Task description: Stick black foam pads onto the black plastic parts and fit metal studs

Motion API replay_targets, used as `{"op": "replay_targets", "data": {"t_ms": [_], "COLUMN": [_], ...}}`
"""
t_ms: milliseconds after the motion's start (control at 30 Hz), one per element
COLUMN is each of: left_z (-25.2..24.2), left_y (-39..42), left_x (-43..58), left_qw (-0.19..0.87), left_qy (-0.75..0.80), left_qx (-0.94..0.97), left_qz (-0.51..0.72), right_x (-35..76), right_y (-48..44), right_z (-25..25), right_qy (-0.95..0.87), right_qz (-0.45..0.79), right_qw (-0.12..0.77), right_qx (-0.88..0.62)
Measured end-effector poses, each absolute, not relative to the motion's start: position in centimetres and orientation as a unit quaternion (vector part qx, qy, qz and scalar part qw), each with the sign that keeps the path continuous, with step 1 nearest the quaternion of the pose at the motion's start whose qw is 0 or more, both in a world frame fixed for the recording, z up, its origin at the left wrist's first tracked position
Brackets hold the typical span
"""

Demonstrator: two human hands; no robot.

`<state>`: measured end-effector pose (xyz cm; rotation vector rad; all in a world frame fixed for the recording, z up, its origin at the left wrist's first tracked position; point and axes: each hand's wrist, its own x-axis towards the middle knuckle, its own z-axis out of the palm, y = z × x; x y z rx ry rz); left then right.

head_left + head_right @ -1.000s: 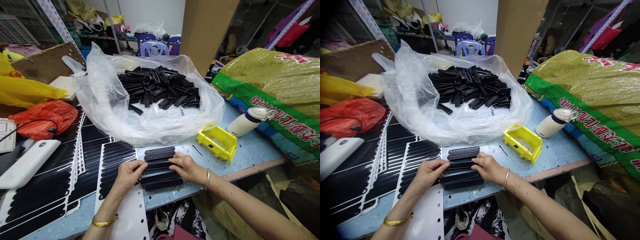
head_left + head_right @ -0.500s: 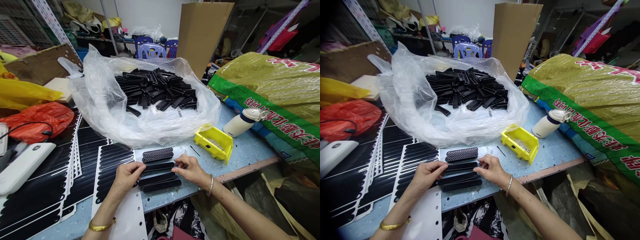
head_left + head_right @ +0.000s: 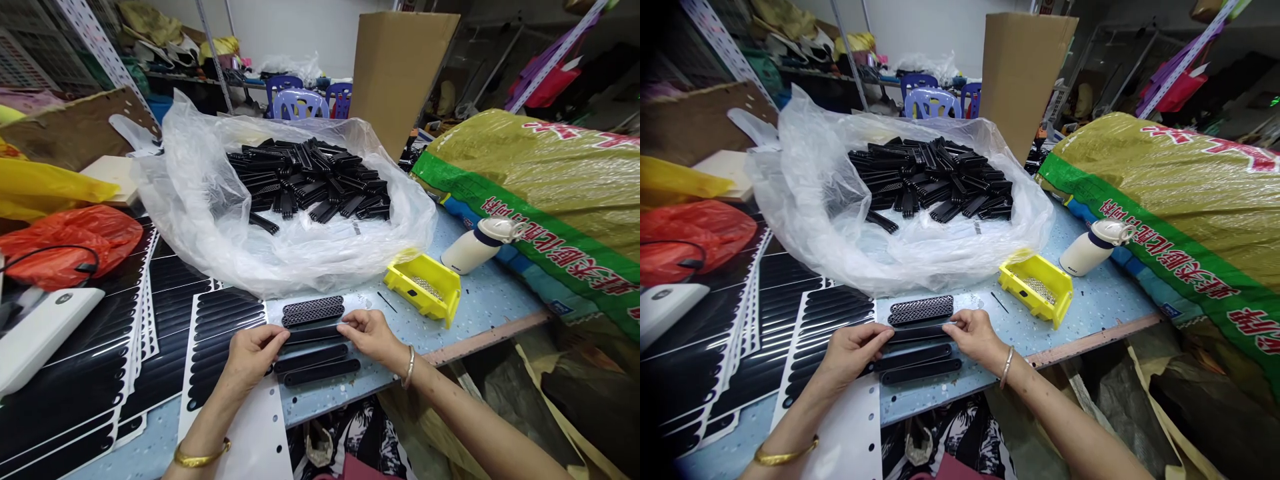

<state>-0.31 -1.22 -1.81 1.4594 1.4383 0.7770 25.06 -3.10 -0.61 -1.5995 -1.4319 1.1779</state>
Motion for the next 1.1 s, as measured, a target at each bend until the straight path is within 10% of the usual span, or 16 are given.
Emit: {"op": "replay_targets", "data": {"t_ms": [500, 1100], "left_z": [-1.5, 0.3], "left_y": [-1.1, -1.3], "left_x": [-0.2, 0.3], "left_qw": [0.452, 0.362], "left_qy": [0.573, 0.565], "left_qx": [0.603, 0.71], "left_qz": [0.322, 0.213], "right_x": [25.5, 24.4], "right_y": [-2.7, -1.9], "right_z": [-0.6, -0.4], "right_qy": [-0.439, -0.626], "right_qz": [0.583, 0.384], "right_qw": [0.363, 0.277], "right_qx": [-0.579, -0.62]}}
